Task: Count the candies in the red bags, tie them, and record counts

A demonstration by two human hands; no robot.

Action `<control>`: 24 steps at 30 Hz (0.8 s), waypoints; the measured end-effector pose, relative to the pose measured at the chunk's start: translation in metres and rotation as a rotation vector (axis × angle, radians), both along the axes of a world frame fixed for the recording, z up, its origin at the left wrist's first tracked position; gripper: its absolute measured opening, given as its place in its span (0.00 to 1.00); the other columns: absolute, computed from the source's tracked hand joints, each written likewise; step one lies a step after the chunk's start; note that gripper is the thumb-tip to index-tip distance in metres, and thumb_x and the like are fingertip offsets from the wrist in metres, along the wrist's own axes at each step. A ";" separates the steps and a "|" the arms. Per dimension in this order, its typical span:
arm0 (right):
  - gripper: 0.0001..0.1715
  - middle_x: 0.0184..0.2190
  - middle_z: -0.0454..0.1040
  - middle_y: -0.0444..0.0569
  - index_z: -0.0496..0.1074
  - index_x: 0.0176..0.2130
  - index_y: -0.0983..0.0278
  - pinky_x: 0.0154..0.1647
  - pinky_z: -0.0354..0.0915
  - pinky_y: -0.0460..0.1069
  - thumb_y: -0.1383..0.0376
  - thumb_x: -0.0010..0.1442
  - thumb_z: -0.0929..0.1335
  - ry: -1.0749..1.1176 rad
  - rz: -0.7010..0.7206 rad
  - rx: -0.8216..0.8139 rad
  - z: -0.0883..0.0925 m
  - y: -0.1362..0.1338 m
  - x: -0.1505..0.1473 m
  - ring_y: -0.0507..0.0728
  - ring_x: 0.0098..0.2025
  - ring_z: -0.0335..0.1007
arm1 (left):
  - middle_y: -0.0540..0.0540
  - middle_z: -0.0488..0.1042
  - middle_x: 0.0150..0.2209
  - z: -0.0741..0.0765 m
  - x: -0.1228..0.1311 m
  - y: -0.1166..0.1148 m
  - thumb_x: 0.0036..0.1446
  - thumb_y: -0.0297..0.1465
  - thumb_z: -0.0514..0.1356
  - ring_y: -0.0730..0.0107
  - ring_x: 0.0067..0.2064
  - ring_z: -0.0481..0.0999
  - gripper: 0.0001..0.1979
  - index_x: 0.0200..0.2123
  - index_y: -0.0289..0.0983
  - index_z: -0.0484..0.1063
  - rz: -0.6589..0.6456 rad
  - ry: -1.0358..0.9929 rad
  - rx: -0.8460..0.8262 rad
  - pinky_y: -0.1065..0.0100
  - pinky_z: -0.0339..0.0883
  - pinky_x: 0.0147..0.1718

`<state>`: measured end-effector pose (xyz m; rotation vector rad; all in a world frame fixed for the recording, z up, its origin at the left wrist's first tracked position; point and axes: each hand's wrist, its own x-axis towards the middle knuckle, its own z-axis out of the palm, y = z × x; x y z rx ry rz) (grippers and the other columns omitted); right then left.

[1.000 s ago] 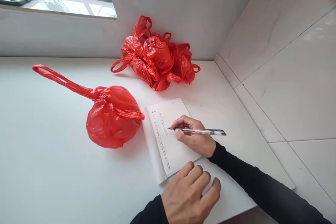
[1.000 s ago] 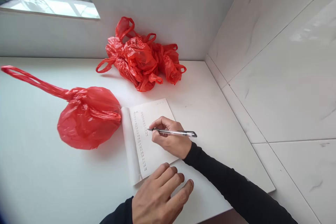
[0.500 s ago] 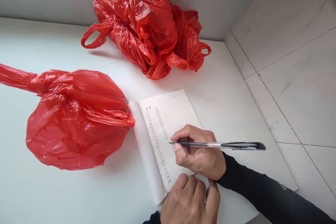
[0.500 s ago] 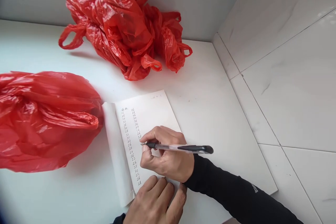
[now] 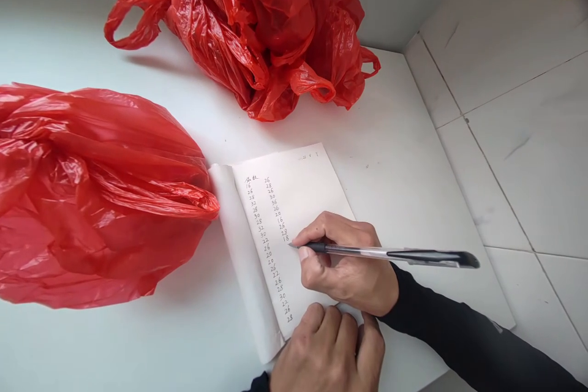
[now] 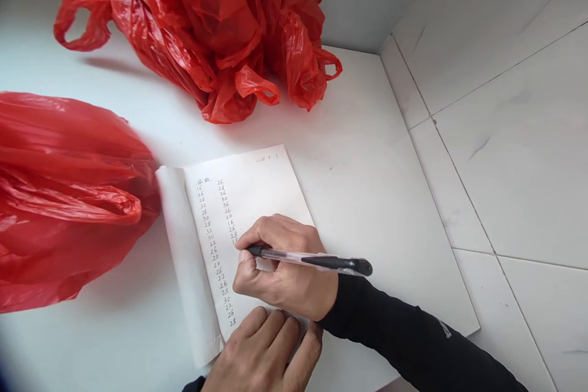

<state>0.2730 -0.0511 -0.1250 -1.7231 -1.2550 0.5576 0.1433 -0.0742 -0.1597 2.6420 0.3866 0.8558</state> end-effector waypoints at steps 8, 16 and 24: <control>0.12 0.25 0.73 0.38 0.74 0.33 0.59 0.27 0.68 0.45 0.74 0.50 0.67 -0.029 0.018 0.014 0.002 0.002 0.001 0.49 0.24 0.68 | 0.46 0.70 0.23 0.001 -0.008 0.005 0.70 0.39 0.45 0.65 0.22 0.66 0.23 0.39 0.35 0.77 -0.122 0.113 -0.010 0.61 0.59 0.21; 0.13 0.25 0.73 0.38 0.74 0.34 0.59 0.27 0.68 0.45 0.74 0.51 0.67 -0.026 0.014 0.012 -0.001 0.001 0.001 0.49 0.25 0.68 | 0.51 0.66 0.18 -0.008 0.005 -0.008 0.65 0.29 0.53 0.67 0.19 0.62 0.12 0.32 0.38 0.75 0.097 -0.053 -0.020 0.61 0.51 0.22; 0.10 0.26 0.73 0.39 0.75 0.35 0.60 0.28 0.68 0.45 0.72 0.51 0.70 0.056 0.021 -0.049 -0.001 -0.002 0.001 0.49 0.26 0.69 | 0.51 0.71 0.22 0.005 -0.004 0.006 0.58 0.21 0.56 0.67 0.21 0.67 0.10 0.38 0.36 0.76 -0.072 0.097 -0.006 0.63 0.58 0.22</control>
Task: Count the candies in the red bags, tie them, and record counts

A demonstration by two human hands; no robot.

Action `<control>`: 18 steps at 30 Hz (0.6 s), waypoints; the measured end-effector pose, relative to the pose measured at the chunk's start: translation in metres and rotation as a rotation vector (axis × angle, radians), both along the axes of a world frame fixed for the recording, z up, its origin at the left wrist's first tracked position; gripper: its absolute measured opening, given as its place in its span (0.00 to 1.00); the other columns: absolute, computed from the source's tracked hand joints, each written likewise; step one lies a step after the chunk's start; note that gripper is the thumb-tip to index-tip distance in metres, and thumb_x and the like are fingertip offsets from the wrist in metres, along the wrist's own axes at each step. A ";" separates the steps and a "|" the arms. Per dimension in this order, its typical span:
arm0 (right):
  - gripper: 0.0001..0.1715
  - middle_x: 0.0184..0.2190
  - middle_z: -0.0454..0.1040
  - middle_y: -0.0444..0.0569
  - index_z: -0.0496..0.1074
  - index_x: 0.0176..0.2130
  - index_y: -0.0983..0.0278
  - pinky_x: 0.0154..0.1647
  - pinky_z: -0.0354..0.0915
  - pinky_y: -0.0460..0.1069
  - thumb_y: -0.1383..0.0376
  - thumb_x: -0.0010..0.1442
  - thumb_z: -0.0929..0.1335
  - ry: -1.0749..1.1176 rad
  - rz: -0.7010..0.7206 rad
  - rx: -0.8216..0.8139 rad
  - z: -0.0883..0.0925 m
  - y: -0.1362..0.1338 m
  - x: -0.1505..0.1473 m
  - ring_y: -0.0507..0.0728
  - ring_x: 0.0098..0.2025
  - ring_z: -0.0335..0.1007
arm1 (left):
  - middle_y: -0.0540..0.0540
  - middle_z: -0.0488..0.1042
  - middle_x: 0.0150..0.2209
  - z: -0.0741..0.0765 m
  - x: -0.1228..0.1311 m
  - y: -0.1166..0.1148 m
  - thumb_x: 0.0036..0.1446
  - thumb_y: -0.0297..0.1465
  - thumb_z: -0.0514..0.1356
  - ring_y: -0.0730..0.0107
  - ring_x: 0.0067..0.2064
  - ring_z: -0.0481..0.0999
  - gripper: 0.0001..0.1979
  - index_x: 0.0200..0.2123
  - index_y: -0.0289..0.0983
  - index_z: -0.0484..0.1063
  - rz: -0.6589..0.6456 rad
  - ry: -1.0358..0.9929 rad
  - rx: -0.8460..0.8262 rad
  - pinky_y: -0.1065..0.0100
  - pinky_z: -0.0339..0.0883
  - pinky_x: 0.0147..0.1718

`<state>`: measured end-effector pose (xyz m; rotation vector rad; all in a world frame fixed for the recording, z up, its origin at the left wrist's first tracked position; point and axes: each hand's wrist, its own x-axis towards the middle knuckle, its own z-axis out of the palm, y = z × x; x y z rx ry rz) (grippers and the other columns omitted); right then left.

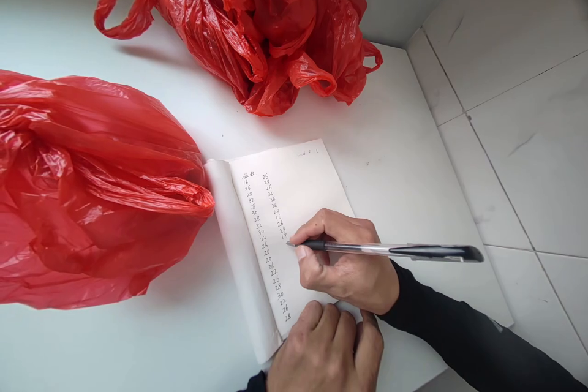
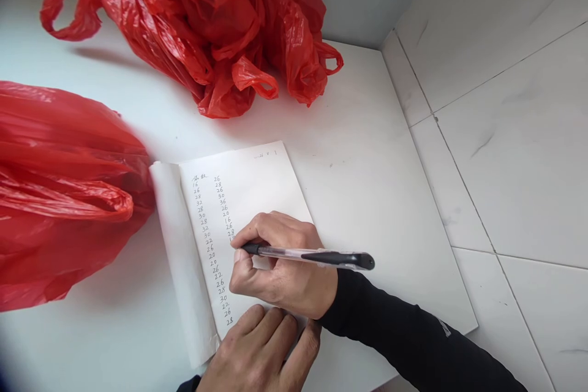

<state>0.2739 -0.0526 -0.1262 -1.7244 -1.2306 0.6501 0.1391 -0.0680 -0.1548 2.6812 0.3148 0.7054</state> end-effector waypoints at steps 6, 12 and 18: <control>0.10 0.25 0.73 0.38 0.75 0.34 0.60 0.28 0.68 0.44 0.73 0.51 0.69 -0.028 -0.004 0.025 0.000 0.001 0.000 0.49 0.26 0.69 | 0.50 0.71 0.23 0.000 -0.002 0.002 0.58 0.21 0.57 0.67 0.22 0.68 0.11 0.41 0.36 0.76 -0.025 0.035 -0.011 0.63 0.59 0.23; 0.10 0.25 0.73 0.38 0.75 0.34 0.62 0.28 0.67 0.44 0.74 0.51 0.69 -0.035 0.013 0.057 0.002 0.002 0.002 0.48 0.25 0.68 | 0.50 0.70 0.23 0.004 -0.002 0.001 0.57 0.20 0.57 0.67 0.22 0.67 0.11 0.40 0.35 0.76 -0.007 0.022 -0.037 0.63 0.57 0.23; 0.10 0.26 0.73 0.38 0.75 0.34 0.62 0.27 0.67 0.43 0.75 0.51 0.69 -0.057 0.020 0.072 0.001 0.001 0.002 0.47 0.25 0.67 | 0.48 0.71 0.24 0.008 -0.002 -0.001 0.58 0.23 0.57 0.65 0.24 0.67 0.10 0.40 0.34 0.77 -0.019 0.040 -0.094 0.61 0.56 0.23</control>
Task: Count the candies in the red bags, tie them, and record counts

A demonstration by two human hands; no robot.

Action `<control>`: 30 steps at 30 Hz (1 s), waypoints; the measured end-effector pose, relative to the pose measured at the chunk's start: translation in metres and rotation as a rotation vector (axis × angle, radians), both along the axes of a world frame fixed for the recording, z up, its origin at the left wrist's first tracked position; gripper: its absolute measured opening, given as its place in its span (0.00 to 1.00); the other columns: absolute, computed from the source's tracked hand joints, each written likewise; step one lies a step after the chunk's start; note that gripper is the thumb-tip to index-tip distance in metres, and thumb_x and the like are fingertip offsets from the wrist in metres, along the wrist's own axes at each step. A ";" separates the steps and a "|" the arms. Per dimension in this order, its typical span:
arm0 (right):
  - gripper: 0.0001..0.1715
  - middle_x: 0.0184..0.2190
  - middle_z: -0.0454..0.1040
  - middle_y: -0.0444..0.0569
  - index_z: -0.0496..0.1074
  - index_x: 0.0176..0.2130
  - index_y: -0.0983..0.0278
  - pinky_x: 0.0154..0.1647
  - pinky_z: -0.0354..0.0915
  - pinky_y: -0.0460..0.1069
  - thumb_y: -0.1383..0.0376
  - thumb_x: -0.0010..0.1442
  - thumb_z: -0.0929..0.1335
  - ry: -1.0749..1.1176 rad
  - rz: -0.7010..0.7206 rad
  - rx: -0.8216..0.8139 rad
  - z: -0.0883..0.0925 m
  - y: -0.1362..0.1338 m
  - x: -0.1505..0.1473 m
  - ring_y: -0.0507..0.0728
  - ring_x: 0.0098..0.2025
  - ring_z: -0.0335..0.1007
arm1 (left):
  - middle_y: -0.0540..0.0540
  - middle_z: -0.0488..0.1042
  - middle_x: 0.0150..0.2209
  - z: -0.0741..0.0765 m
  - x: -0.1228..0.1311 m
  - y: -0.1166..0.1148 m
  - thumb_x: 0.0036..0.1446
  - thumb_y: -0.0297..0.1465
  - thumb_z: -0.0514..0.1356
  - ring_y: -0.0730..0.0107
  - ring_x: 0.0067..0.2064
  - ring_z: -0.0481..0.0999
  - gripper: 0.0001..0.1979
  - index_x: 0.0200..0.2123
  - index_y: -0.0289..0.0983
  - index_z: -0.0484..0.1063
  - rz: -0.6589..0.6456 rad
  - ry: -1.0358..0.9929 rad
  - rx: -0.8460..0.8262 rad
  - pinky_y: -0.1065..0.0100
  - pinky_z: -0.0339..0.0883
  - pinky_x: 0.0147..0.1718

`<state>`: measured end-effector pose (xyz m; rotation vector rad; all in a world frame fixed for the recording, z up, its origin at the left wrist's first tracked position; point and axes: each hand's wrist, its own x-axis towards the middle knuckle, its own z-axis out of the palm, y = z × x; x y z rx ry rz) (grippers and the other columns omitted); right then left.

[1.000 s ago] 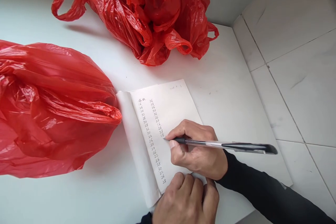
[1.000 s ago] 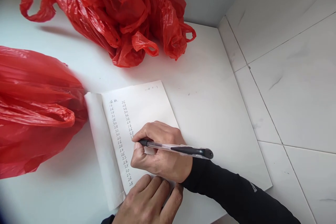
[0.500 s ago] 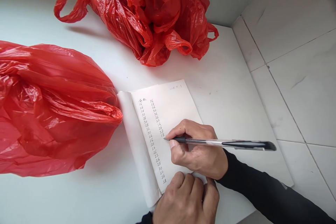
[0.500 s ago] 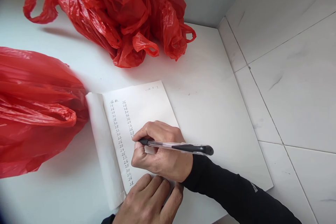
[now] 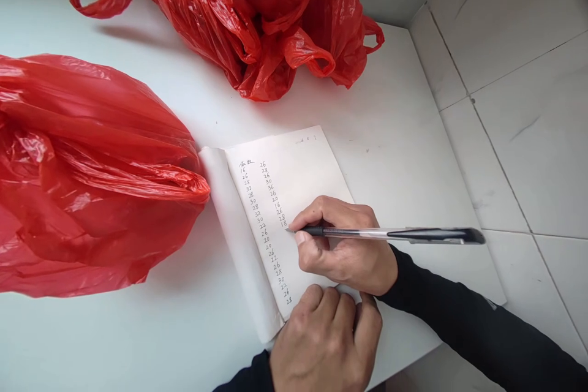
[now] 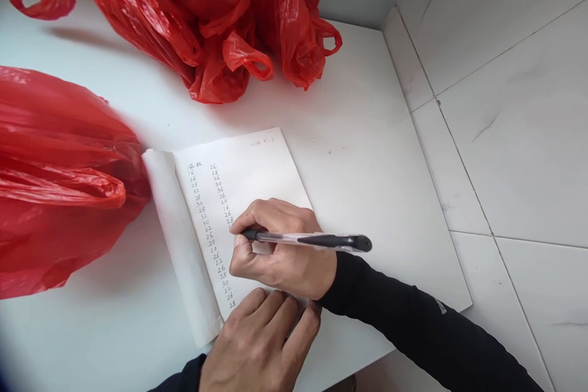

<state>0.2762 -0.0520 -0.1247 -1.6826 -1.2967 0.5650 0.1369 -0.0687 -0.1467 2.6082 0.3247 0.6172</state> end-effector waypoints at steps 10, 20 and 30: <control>0.10 0.26 0.74 0.38 0.74 0.34 0.62 0.26 0.66 0.43 0.75 0.51 0.68 -0.023 -0.002 0.018 -0.002 0.000 0.001 0.47 0.25 0.67 | 0.48 0.70 0.23 0.000 0.001 0.001 0.58 0.23 0.57 0.64 0.23 0.66 0.10 0.39 0.34 0.78 0.004 -0.004 0.009 0.60 0.55 0.23; 0.10 0.25 0.73 0.38 0.75 0.34 0.64 0.27 0.67 0.43 0.75 0.51 0.68 -0.012 -0.004 0.011 0.000 0.002 0.001 0.46 0.24 0.67 | 0.48 0.70 0.23 0.000 -0.002 0.000 0.57 0.23 0.57 0.65 0.23 0.66 0.11 0.40 0.33 0.78 0.008 -0.014 0.001 0.61 0.56 0.22; 0.10 0.26 0.73 0.38 0.74 0.34 0.62 0.28 0.67 0.43 0.75 0.51 0.68 -0.031 0.012 0.022 0.000 0.002 0.001 0.46 0.25 0.67 | 0.50 0.71 0.22 0.000 0.002 0.004 0.55 0.18 0.58 0.68 0.22 0.67 0.12 0.39 0.34 0.77 0.006 -0.023 0.013 0.63 0.57 0.22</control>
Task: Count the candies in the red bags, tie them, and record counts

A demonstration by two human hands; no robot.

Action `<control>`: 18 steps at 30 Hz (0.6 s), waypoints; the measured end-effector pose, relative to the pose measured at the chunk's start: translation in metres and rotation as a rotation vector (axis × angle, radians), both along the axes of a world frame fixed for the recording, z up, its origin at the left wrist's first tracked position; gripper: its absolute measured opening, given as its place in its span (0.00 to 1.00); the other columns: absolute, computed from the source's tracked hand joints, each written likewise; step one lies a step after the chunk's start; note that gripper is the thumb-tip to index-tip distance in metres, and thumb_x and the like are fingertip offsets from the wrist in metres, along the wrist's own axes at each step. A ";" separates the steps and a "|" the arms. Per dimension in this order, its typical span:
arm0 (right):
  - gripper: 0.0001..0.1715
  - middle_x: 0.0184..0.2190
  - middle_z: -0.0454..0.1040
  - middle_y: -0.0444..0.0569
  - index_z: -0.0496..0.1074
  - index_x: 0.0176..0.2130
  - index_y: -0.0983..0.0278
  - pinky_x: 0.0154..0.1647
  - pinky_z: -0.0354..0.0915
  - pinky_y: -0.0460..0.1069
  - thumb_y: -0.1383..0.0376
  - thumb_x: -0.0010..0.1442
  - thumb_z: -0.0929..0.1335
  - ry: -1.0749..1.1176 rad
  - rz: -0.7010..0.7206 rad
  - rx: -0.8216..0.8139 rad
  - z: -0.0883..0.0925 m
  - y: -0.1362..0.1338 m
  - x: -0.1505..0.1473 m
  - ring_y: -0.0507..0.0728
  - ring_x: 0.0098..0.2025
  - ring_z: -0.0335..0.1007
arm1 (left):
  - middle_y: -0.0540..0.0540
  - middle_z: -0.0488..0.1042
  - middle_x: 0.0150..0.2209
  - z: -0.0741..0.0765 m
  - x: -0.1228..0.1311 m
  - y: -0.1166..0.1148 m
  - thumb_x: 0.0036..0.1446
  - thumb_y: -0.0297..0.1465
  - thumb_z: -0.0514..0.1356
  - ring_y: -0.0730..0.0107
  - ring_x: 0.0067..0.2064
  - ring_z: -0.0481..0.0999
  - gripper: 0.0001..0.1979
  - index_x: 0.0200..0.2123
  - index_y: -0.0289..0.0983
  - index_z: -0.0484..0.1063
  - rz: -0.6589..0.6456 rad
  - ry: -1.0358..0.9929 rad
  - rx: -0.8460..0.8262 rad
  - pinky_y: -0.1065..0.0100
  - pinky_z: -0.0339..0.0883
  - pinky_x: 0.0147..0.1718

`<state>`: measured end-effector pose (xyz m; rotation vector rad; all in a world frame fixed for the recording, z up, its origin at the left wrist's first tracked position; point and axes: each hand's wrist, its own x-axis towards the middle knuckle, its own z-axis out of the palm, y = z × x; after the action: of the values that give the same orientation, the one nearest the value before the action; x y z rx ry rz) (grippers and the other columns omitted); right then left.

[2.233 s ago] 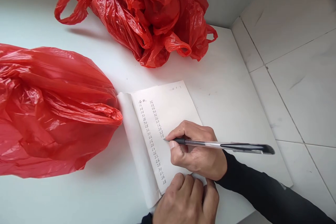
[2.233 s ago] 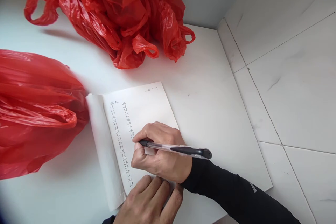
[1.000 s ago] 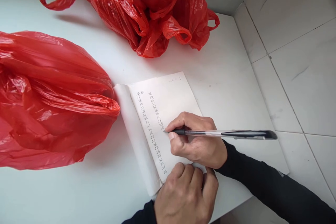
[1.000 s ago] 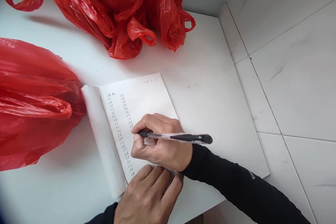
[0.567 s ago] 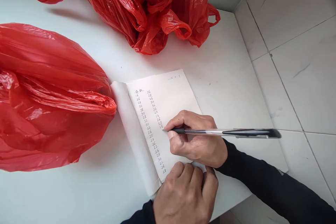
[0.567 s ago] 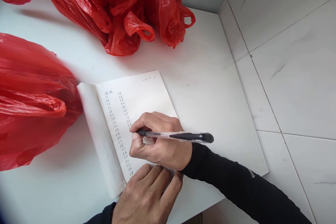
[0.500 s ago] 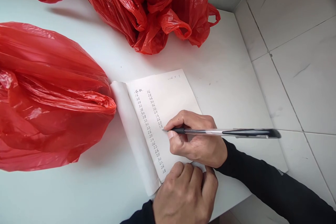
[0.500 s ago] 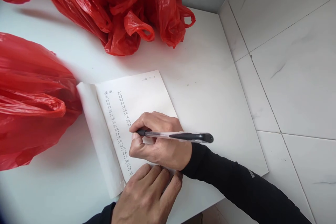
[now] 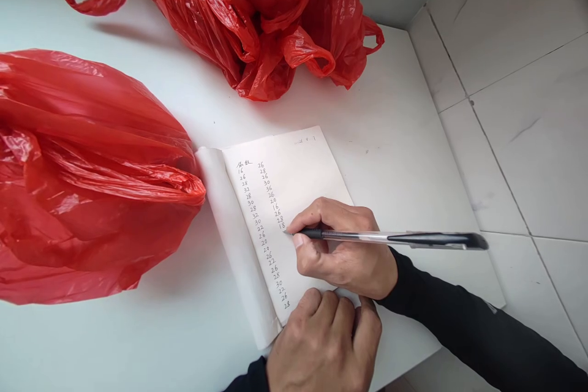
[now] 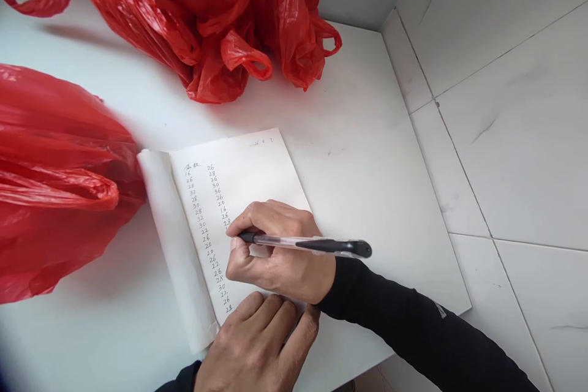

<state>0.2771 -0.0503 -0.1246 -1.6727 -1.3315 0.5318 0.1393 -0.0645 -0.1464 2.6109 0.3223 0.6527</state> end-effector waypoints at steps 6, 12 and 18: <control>0.10 0.27 0.74 0.38 0.74 0.34 0.62 0.29 0.67 0.43 0.74 0.52 0.69 -0.010 -0.002 -0.003 -0.002 -0.001 0.000 0.47 0.26 0.68 | 0.50 0.71 0.23 -0.001 -0.001 0.000 0.57 0.19 0.57 0.68 0.22 0.68 0.11 0.40 0.35 0.76 -0.003 0.010 0.003 0.64 0.58 0.23; 0.10 0.28 0.74 0.39 0.74 0.35 0.61 0.28 0.67 0.44 0.74 0.52 0.68 0.002 0.005 0.006 -0.003 -0.001 0.000 0.48 0.26 0.68 | 0.49 0.71 0.23 -0.002 -0.003 -0.002 0.60 0.24 0.57 0.66 0.23 0.68 0.10 0.41 0.34 0.76 -0.018 0.019 -0.004 0.62 0.58 0.23; 0.10 0.27 0.74 0.39 0.73 0.34 0.60 0.28 0.68 0.45 0.74 0.52 0.68 -0.001 -0.001 0.004 -0.003 -0.001 0.000 0.48 0.26 0.68 | 0.49 0.71 0.23 -0.001 -0.002 0.000 0.61 0.25 0.56 0.67 0.22 0.67 0.09 0.41 0.34 0.76 -0.021 0.007 0.004 0.63 0.58 0.22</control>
<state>0.2770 -0.0512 -0.1278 -1.6704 -1.3313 0.5271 0.1371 -0.0646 -0.1474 2.6171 0.2952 0.6376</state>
